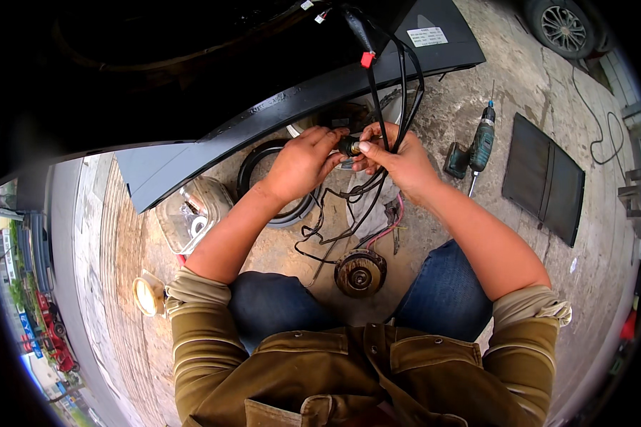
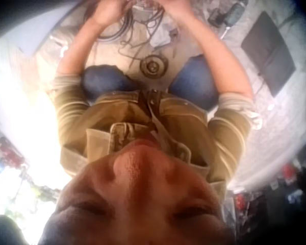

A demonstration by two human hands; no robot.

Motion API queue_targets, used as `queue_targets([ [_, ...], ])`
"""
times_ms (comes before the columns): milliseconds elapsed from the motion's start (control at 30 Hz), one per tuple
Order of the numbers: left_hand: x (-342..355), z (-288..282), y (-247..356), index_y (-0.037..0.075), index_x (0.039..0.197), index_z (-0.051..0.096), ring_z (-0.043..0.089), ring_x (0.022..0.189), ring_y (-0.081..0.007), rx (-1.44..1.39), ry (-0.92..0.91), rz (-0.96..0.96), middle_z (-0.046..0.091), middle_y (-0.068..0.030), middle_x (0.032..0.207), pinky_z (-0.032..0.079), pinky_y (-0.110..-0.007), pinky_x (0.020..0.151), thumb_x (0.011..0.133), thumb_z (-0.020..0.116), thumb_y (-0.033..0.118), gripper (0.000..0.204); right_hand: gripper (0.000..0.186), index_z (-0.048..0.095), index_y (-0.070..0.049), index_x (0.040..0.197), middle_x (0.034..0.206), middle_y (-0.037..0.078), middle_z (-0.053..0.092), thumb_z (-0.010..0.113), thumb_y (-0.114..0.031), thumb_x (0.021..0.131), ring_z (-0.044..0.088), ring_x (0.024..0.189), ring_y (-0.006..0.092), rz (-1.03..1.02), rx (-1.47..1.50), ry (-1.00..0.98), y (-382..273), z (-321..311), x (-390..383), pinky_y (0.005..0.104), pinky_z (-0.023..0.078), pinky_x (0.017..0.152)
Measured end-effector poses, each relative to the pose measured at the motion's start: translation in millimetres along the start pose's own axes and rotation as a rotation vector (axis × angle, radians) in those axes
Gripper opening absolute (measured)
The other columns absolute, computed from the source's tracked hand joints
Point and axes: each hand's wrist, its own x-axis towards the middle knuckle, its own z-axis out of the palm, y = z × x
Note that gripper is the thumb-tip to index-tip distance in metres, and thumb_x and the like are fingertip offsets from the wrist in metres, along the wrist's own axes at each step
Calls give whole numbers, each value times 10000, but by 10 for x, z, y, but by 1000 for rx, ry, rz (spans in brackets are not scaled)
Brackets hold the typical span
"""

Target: The person sits on the ground and works on the internal wiring of a black appliance, connecting wires and handling a small motor. They then stand up, walk into a cluttered workshop, and place the motor and a small black box onto a shelf.

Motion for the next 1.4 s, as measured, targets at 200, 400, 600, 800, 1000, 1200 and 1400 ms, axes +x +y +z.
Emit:
queue_targets([
  [200,-6,54,77,38,1145,519,574,828,-325,153,30,-39,570,-142,917,486,-377,719,749,625,105,415,96,520,-31,857,749,31,589,610,-54,829,638,688,124,-53,20,12,41,2,14,209,438,546],
  [400,-30,57,69,36,1161,506,582,805,-306,234,4,-46,568,-138,894,491,-376,694,743,610,104,436,104,534,-22,796,725,35,595,638,-11,789,614,675,109,-140,-25,58,159,73,18,220,446,564],
  [600,-67,52,57,29,1132,505,591,781,-320,239,0,-74,579,-141,872,495,-383,678,736,605,88,412,118,541,-11,747,696,39,603,657,-10,770,576,668,85,-240,-96,64,208,119,32,221,449,589],
  [800,-42,20,106,2,1083,520,595,768,-346,125,-19,-159,601,-181,859,491,-399,675,740,607,92,365,108,537,-6,792,718,45,610,641,-32,799,605,687,104,-260,-48,50,253,82,76,220,457,598],
  [1000,13,-112,42,-21,1072,528,578,827,-385,-90,-94,-209,596,-215,922,470,-411,693,819,601,169,325,137,530,2,965,777,67,619,573,-88,870,639,724,155,-121,33,1,130,13,109,233,466,599],
  [1200,-12,-91,-41,-17,1079,532,573,845,-387,-169,-141,-137,595,-215,926,463,-403,705,834,597,204,337,299,518,9,1154,802,84,624,527,-161,909,625,723,159,-22,-47,-63,128,-16,96,250,476,630],
  [1400,-25,-60,-111,21,1032,563,571,852,-367,-300,-235,-149,610,-184,910,453,-411,722,838,578,251,302,285,546,10,1115,778,85,622,558,-166,893,624,685,156,88,1,-94,156,-25,136,253,475,602],
])
